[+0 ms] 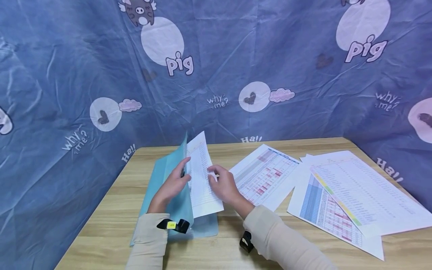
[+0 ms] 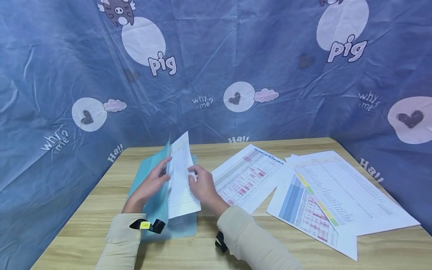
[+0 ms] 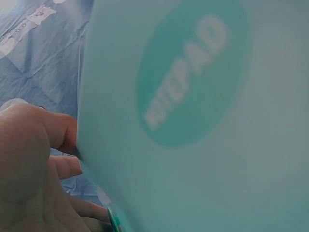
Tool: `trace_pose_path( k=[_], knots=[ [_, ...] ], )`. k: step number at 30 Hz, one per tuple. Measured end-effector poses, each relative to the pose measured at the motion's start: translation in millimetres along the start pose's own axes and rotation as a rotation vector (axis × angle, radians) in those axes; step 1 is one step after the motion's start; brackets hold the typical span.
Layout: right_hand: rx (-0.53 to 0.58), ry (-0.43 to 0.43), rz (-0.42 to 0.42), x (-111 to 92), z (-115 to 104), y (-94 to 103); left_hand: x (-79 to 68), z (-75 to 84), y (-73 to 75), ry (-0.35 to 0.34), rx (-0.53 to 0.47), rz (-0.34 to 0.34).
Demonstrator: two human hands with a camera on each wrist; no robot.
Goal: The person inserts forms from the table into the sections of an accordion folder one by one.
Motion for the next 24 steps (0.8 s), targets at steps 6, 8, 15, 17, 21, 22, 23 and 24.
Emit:
trace_pose_path(
  k=[6, 8, 15, 17, 21, 22, 23, 24],
  knots=[
    [-0.005, 0.017, -0.020, 0.3, -0.3, -2.8, 1.8, -1.1, -0.2, -0.005, -0.002, -0.002],
    [-0.012, 0.016, -0.023, 0.3, -0.1, -2.5, 2.4, -1.2, -0.3, -0.010, -0.007, -0.003],
    [-0.033, 0.023, -0.018, 1.4, -0.3, -0.5, 1.1, -0.5, 0.7, 0.000, 0.002, 0.001],
    [-0.029, 0.018, -0.027, 1.6, -0.4, -1.1, 0.7, -0.3, 0.6, 0.003, 0.007, 0.002],
    [-0.028, 0.013, -0.049, 2.3, -1.1, -3.5, 0.0, 0.3, 0.2, 0.010, 0.006, 0.004],
    [-0.027, 0.009, -0.054, 2.6, -1.0, -4.3, 0.0, 0.4, 0.0, 0.009, 0.006, 0.004],
    [-0.027, 0.004, -0.060, 2.8, -0.9, -5.1, -0.1, 0.5, 0.0, 0.004, 0.008, 0.002],
    [-0.029, -0.002, -0.066, 3.1, -0.8, -5.8, 0.1, 0.5, 0.0, 0.001, 0.006, 0.001]
  ],
)
Point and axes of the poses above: each hand's wrist, its own x-axis towards the middle knuckle, its own y-axis out of the back of the hand, z = x × y, the point moved 4 cm from there along x, towards the middle knuckle, and after that the axes turned 6 degrees about -x, right-handed, at the moved point
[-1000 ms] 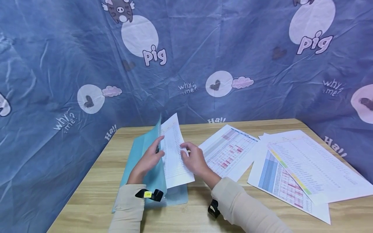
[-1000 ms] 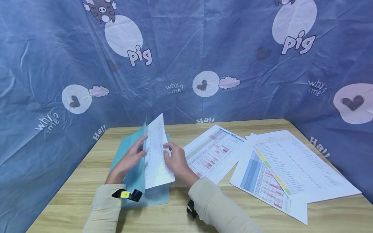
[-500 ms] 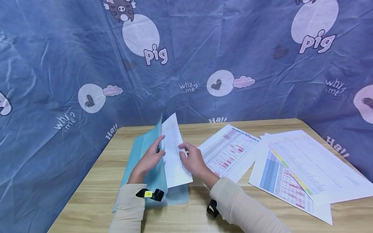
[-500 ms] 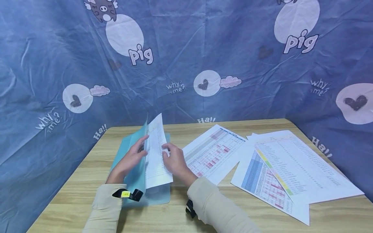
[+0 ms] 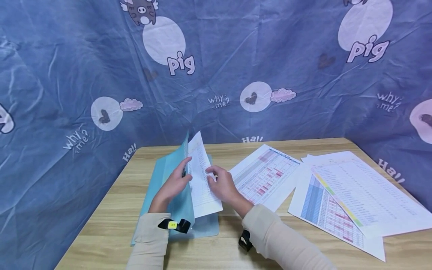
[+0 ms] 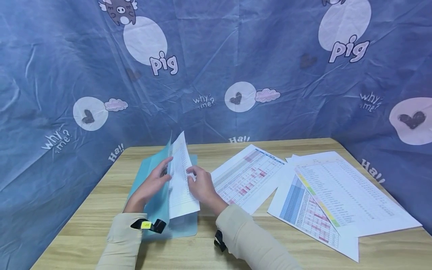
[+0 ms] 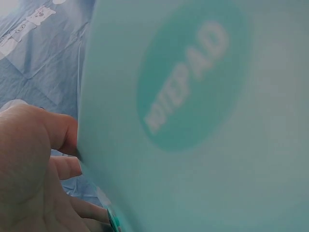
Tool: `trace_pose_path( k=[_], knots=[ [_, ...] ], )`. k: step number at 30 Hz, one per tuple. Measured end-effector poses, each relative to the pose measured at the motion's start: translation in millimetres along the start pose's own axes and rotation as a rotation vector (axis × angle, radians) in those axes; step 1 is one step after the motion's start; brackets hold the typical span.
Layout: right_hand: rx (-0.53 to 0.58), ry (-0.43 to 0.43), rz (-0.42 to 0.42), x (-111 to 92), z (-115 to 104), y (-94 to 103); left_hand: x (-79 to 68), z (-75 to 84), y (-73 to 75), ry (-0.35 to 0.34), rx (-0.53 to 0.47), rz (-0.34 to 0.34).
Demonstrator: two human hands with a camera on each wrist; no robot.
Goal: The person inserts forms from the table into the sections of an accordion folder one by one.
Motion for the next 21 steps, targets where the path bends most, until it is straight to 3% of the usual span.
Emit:
trace_pose_path(
  k=[9, 21],
  knots=[
    [0.025, -0.018, -0.055, 1, -3, -5.5, 1.8, -1.6, 0.7, -0.027, -0.011, -0.016],
    [-0.017, 0.000, -0.055, 4, -10, -13.0, 1.0, 0.1, 0.8, -0.028, 0.006, -0.005]
  ],
)
Point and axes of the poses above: each hand's wrist, its own x-axis towards the middle knuckle, its own y-axis out of the back of the hand, z = x × y, the point moved 4 cm from there along x, towards the middle knuckle, and after that the axes turned 6 degrees about -x, right-handed, at the moved point
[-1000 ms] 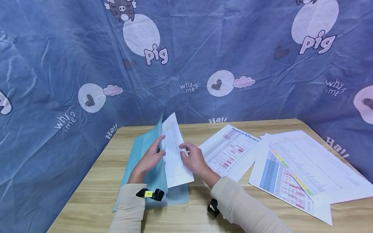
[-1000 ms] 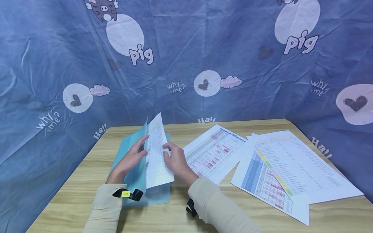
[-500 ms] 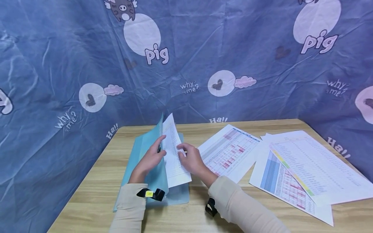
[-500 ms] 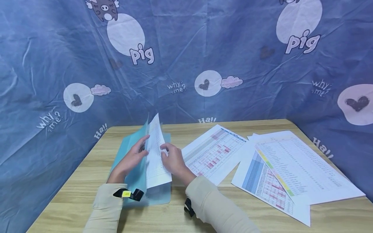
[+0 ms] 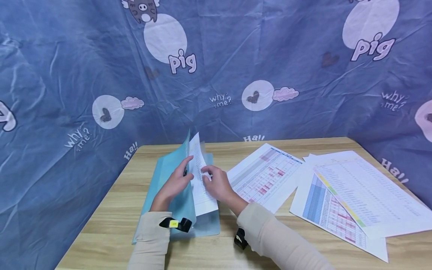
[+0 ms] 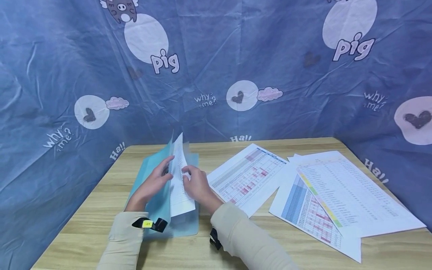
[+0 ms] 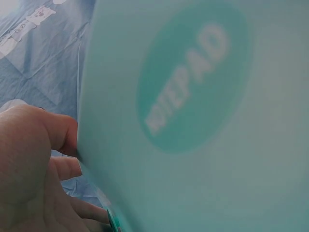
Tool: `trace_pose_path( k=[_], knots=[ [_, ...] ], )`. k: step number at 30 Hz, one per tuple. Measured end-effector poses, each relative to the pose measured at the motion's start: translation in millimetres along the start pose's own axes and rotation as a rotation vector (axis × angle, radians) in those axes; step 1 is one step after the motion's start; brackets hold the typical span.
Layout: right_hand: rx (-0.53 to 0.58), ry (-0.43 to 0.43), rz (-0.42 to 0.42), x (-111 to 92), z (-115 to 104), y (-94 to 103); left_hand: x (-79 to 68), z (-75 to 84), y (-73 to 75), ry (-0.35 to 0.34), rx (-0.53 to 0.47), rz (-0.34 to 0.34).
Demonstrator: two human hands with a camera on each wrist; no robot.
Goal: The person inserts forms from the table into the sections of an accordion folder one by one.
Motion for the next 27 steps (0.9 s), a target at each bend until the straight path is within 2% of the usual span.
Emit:
trace_pose_path(
  k=[15, 27],
  knots=[
    [-0.022, -0.004, -0.050, -1, -7, -12.9, 0.0, -1.6, -2.2, -0.018, 0.009, 0.005],
    [-0.062, -0.003, -0.078, -1, -10, -20.1, 0.7, 1.2, -4.7, 0.003, -0.007, 0.005]
  ],
)
Point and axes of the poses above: each hand's wrist, its own x-axis towards the middle knuckle, its own y-axis out of the back of the hand, z = x × y, the point moved 4 cm from there along x, towards the middle knuckle, and after that the axes turned 6 degrees about -x, right-handed, at the moved point
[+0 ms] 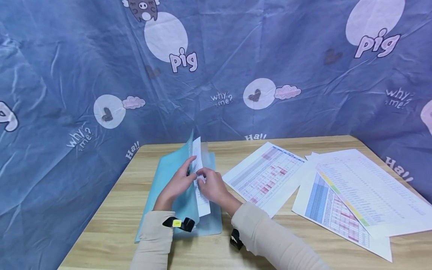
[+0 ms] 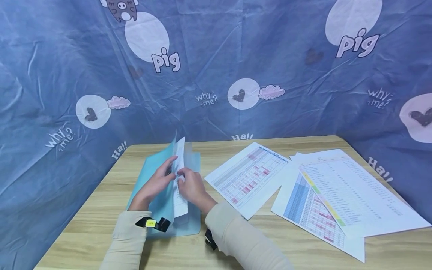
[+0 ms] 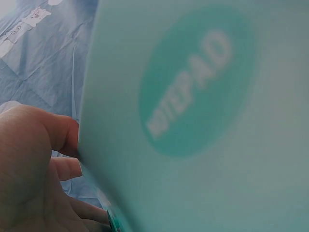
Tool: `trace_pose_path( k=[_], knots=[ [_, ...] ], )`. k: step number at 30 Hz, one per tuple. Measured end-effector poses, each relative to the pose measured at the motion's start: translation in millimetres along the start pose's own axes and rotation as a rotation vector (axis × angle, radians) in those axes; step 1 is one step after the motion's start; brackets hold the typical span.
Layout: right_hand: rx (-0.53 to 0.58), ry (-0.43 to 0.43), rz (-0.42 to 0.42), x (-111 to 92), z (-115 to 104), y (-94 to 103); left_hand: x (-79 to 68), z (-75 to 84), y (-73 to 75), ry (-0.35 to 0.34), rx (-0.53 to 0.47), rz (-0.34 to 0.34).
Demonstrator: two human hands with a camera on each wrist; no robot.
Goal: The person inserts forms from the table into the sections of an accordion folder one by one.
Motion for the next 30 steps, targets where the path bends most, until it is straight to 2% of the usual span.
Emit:
trace_pose_path(
  k=[9, 17, 24, 30],
  knots=[
    [-0.041, 0.006, 0.002, -1, -3, -1.6, 0.4, 0.1, -1.5, -0.012, 0.016, -0.009],
    [-0.044, -0.005, -0.009, -1, -2, -1.9, 1.3, 0.2, -2.4, 0.008, 0.008, -0.015],
    [-0.045, -0.028, -0.003, -2, 3, 6.2, 0.8, 0.0, -2.1, 0.000, 0.009, -0.015],
    [0.035, -0.058, -0.025, -3, 15, 20.1, 0.4, -0.8, -2.4, 0.007, 0.012, -0.016]
  ],
)
Point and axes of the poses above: each hand's wrist, its own x-axis towards the middle knuckle, its own y-axis out of the back of the hand, z = x × y, the point moved 4 cm from there along x, towards the middle knuckle, and after that the axes turned 6 degrees about -x, right-handed, at the moved point
